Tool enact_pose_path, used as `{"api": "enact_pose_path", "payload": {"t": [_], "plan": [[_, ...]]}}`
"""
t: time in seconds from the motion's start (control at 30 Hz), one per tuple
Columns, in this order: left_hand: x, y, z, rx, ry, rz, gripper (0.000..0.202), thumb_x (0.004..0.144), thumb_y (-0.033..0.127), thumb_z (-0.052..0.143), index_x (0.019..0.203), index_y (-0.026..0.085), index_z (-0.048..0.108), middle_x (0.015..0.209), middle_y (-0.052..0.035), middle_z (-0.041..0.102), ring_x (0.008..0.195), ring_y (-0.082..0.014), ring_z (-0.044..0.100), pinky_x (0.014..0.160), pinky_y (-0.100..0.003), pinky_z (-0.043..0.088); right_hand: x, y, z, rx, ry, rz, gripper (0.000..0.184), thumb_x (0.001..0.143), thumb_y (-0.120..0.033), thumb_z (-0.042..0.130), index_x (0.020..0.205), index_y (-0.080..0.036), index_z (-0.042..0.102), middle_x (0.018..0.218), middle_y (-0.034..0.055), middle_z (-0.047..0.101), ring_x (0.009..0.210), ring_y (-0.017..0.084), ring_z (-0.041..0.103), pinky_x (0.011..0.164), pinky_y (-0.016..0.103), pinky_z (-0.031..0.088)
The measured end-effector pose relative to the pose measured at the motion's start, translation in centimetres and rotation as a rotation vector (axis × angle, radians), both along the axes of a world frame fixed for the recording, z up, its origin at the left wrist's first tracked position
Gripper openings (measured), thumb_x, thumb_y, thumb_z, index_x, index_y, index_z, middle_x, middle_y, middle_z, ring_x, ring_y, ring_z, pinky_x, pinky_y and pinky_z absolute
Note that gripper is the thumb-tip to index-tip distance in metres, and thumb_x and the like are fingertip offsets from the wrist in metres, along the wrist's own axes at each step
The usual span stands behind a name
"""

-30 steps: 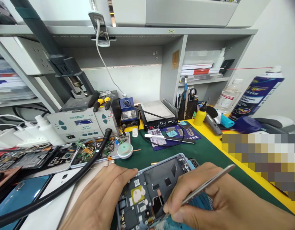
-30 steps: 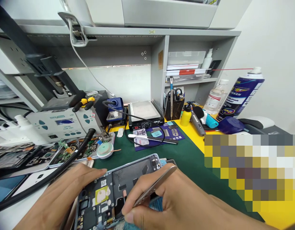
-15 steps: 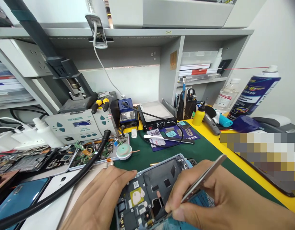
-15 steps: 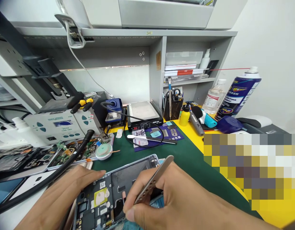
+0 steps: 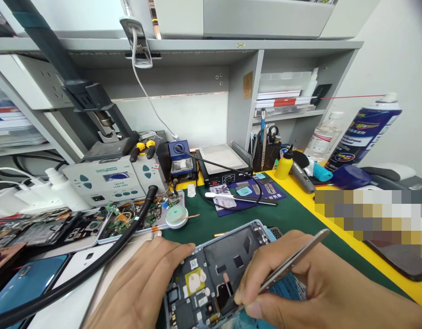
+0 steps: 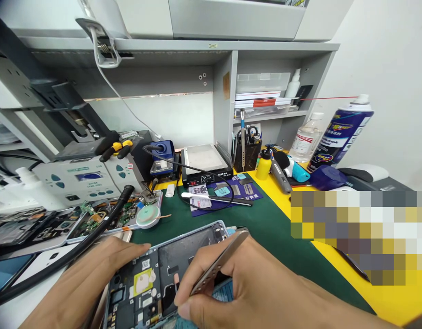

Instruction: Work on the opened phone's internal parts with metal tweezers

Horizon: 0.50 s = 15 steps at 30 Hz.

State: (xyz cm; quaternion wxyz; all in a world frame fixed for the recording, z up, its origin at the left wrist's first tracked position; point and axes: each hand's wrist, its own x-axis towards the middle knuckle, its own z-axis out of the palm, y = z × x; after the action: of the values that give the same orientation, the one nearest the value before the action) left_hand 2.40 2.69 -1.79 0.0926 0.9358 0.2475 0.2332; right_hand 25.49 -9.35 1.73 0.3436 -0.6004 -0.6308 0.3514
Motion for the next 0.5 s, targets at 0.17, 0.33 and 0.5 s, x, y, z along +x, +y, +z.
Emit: {"api": "enact_pose_path", "payload": {"t": [0.17, 0.33, 0.5], "plan": [[0.5, 1.2, -0.2, -0.023, 0.017, 0.030, 0.022, 0.090, 0.045, 0.057, 0.089, 0.025, 0.065, 0.072, 0.0035, 0.068, 0.066, -0.0176, 0.069, 0.062, -0.028, 0.058, 0.0, 0.3, 0.0, 0.030, -0.033, 0.008, 0.012, 0.086, -0.019, 0.072, 0.085, -0.030, 0.076, 0.089, -0.0084, 0.078, 0.089, 0.014, 0.074, 0.072, 0.016, 0.057], [0.2, 1.4, -0.5, -0.018, 0.000, 0.036, 0.024, 0.083, 0.048, 0.060, 0.090, 0.026, 0.066, 0.074, 0.0036, 0.070, 0.069, -0.0200, 0.071, 0.062, -0.028, 0.059, -0.1, 0.1, 0.1, 0.028, -0.029, -0.007, 0.014, 0.087, -0.019, 0.071, 0.085, -0.032, 0.076, 0.089, -0.0086, 0.078, 0.089, 0.013, 0.074, 0.072, 0.015, 0.057], [0.1, 1.0, -0.2, -0.019, 0.002, 0.030, 0.026, 0.082, 0.050, 0.058, 0.087, 0.025, 0.064, 0.071, 0.0036, 0.066, 0.064, -0.0191, 0.068, 0.059, -0.029, 0.058, -0.1, 0.1, -0.1, 0.037, -0.044, -0.022, 0.016, 0.085, -0.018, 0.071, 0.084, -0.033, 0.076, 0.088, -0.0099, 0.077, 0.085, 0.012, 0.073, 0.070, 0.015, 0.056]]}}
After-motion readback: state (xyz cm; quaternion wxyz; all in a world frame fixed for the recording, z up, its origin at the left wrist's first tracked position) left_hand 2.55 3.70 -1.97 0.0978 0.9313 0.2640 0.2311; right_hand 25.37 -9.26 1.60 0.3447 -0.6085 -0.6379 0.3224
